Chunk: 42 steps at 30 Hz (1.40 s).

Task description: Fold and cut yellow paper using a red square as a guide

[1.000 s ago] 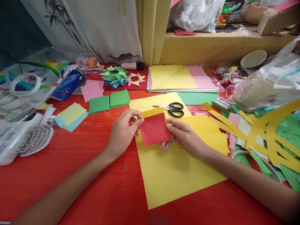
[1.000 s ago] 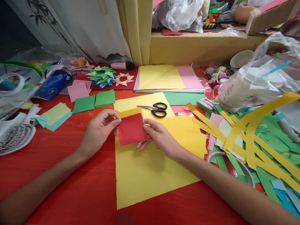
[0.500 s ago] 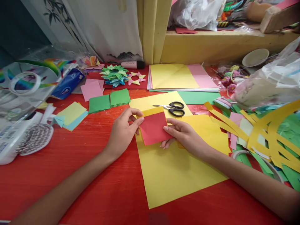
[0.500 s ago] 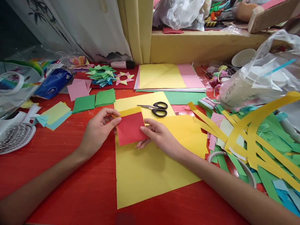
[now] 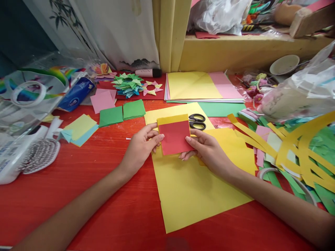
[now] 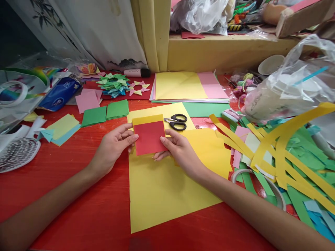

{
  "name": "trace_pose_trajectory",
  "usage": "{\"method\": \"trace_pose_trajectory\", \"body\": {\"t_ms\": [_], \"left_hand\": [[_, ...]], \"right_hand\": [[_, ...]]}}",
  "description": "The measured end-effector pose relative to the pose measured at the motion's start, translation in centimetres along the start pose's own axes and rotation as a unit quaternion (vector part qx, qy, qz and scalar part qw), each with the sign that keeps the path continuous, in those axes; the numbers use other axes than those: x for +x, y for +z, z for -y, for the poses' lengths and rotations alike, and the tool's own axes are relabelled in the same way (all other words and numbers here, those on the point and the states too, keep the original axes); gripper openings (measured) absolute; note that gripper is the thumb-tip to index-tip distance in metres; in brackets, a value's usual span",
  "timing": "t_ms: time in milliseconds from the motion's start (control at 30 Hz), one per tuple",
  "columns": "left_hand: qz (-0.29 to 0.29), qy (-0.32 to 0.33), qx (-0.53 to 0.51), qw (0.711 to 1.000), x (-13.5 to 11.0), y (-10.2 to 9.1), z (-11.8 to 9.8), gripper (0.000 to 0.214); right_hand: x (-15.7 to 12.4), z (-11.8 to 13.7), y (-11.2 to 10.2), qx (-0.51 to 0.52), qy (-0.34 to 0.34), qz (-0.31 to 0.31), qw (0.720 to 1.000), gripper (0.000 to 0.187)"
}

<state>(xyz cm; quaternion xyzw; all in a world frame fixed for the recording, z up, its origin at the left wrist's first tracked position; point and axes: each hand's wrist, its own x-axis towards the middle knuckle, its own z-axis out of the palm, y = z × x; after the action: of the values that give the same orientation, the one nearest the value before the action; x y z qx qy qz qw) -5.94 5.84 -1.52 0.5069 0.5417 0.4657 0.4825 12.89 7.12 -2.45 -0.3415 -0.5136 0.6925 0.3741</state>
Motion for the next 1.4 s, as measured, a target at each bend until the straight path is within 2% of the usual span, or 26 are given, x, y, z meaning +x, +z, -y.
{"method": "trace_pose_trajectory", "body": {"t_ms": [300,533,633,767,867,933,1100,1133,1267,1400], "left_hand": [[0.025,-0.036,-0.003,0.999,-0.2,0.1,-0.3,0.035],[0.049,-0.020,0.016,0.998,-0.2,0.1,-0.4,0.019],[0.042,-0.001,0.020,0.999,-0.4,0.1,-0.4,0.014],[0.005,0.039,0.050,0.998,-0.8,0.1,-0.4,0.017],[0.010,0.048,0.088,0.995,-0.9,0.1,-0.3,0.015],[0.024,0.050,0.113,0.992,-1.0,0.2,-0.2,0.014],[0.039,0.067,0.171,0.982,-1.2,0.3,-0.2,0.013],[0.038,0.072,0.177,0.981,-1.3,0.4,-0.3,0.016],[0.012,0.088,0.184,0.979,-1.6,0.7,-0.5,0.049],[0.010,0.099,0.197,0.975,-1.7,0.8,-0.5,0.052]], "right_hand": [[0.1,-0.2,0.0,-0.008,-0.006,-0.006,1.000,0.027],[0.0,0.0,0.1,-0.033,-0.003,-0.005,0.999,0.030],[-0.4,0.1,0.2,-0.102,-0.017,-0.030,0.994,0.024],[-0.8,0.3,0.6,-0.274,-0.087,-0.105,0.952,0.018],[-0.9,0.2,0.9,-0.286,-0.128,-0.101,0.944,0.027],[-0.8,0.1,1.0,-0.284,-0.128,-0.088,0.946,0.034],[-0.8,0.0,0.9,-0.294,-0.112,-0.089,0.945,0.031],[-0.8,0.0,0.9,-0.294,-0.113,-0.089,0.945,0.030],[-0.8,0.1,0.8,-0.304,-0.109,-0.088,0.942,0.025],[-0.8,0.0,0.7,-0.324,-0.114,-0.096,0.934,0.014]]}}
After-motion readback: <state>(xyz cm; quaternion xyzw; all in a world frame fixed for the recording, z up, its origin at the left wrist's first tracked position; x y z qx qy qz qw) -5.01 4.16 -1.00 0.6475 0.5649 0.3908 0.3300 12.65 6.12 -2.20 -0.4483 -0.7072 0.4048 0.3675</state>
